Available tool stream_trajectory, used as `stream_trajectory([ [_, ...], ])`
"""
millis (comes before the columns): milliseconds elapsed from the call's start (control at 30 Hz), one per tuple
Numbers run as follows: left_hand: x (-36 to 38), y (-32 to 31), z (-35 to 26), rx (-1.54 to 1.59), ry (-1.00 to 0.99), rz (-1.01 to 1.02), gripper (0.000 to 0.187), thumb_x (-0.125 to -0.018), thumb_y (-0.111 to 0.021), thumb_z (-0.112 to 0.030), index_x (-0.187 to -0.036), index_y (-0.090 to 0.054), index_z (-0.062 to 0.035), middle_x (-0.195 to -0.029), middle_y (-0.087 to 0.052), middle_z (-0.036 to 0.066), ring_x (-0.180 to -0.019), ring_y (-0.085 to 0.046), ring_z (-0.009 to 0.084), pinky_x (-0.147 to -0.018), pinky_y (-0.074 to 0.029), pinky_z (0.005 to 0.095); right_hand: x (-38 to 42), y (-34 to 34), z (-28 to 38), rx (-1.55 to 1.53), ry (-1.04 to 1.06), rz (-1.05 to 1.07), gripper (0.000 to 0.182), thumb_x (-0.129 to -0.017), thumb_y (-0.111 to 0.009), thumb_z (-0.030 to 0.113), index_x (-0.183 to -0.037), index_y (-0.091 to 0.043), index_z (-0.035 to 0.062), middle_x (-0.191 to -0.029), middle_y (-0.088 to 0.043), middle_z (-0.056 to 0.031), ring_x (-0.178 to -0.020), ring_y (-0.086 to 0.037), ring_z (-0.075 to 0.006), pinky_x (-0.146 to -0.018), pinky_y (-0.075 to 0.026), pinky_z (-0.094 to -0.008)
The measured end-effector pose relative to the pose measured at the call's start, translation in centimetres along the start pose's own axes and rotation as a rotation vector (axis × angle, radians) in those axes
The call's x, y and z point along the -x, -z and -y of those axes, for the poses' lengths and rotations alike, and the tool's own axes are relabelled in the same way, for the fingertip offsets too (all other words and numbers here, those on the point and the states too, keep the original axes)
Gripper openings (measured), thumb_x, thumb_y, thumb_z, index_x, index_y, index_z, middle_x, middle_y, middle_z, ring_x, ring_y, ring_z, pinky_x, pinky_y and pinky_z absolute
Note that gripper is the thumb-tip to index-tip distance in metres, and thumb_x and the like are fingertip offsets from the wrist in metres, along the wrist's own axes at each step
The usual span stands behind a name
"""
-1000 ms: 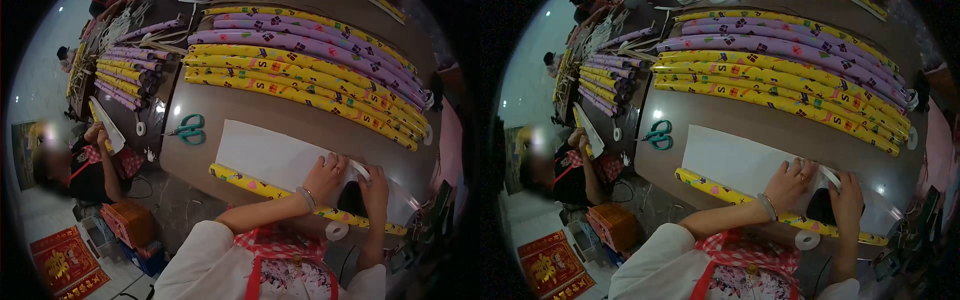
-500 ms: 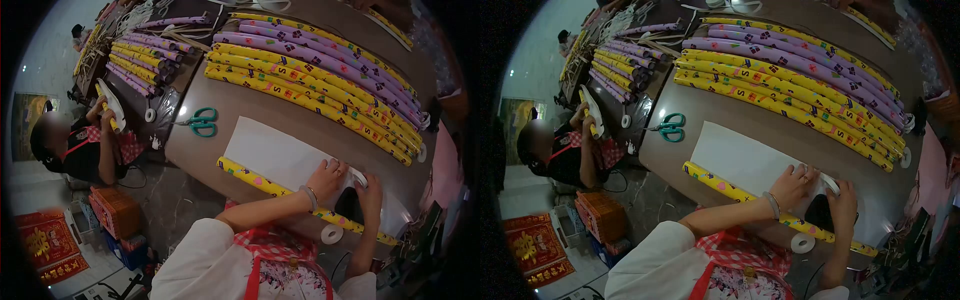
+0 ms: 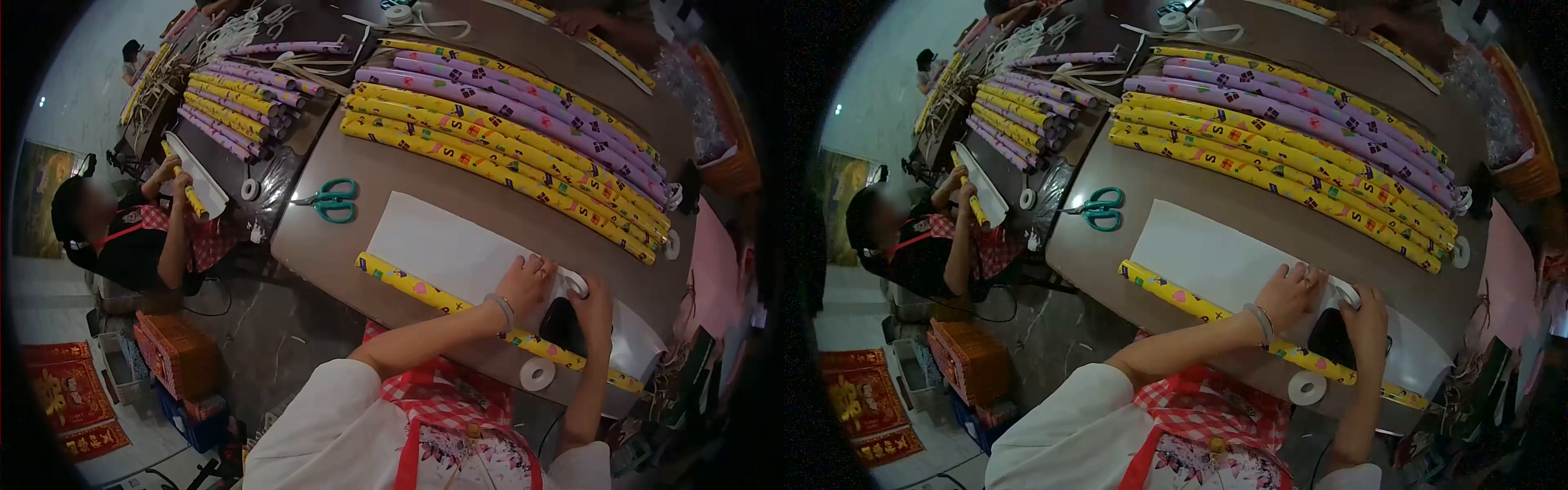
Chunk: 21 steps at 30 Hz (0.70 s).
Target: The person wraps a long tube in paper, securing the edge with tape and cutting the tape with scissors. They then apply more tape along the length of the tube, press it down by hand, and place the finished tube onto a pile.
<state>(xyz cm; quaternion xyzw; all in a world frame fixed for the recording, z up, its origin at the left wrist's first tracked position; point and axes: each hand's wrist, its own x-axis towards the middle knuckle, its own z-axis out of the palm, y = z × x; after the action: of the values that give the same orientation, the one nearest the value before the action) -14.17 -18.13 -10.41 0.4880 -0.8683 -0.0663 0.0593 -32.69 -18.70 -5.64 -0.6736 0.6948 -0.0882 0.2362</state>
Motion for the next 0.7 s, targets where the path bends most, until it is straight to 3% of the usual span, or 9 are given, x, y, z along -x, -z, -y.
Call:
stream_trajectory([
  [67,0.0,0.1,0.0,0.011,0.0,-0.008,0.073,-0.078,-0.067,-0.037,-0.138,-0.039,-0.0051,-0.125,-0.045,0.008,-0.111,-0.044,0.0244,-0.088,-0.04,0.0352,-0.1,-0.2,-0.3,-0.031,-0.01,0.013,0.033,-0.077,-0.069,0.014,-0.106,-0.061,0.0004,-0.105,-0.059,-0.0182,-0.093,-0.059,-0.0368,-0.081,-0.047,-0.0421],
  [133,0.0,-0.1,0.0,0.022,-0.001,-0.016,0.073,-0.077,-0.068,-0.037,-0.137,-0.041,-0.0055,-0.124,-0.045,0.008,-0.111,-0.045,0.0241,-0.087,-0.04,0.0349,0.0,-0.5,-0.9,-0.038,0.043,-0.045,0.028,-0.074,-0.071,0.013,-0.099,-0.062,0.0013,-0.094,-0.059,-0.0167,-0.083,-0.059,-0.0337,-0.074,-0.047,-0.0397],
  [233,0.0,-0.2,-0.1,-0.005,0.002,-0.071,0.071,-0.076,-0.069,-0.037,-0.135,-0.043,-0.0063,-0.122,-0.046,0.007,-0.108,-0.046,0.0228,-0.085,-0.04,0.0345,-0.1,0.0,-0.7,-0.046,-0.002,0.052,0.034,-0.076,-0.07,0.015,-0.105,-0.061,0.0005,-0.102,-0.059,-0.0183,-0.091,-0.059,-0.0361,-0.08,-0.047,-0.042],
  [700,-0.1,0.3,-0.1,-0.015,-0.018,0.052,0.072,-0.08,-0.067,-0.038,-0.138,-0.04,-0.0067,-0.127,-0.046,0.009,-0.111,-0.046,0.0238,-0.085,-0.041,0.0367,0.3,-0.2,-0.6,-0.015,0.057,-0.031,0.033,-0.075,-0.072,0.016,-0.102,-0.062,0.0009,-0.097,-0.06,-0.0182,-0.092,-0.058,-0.0372,-0.08,-0.047,-0.0435],
])
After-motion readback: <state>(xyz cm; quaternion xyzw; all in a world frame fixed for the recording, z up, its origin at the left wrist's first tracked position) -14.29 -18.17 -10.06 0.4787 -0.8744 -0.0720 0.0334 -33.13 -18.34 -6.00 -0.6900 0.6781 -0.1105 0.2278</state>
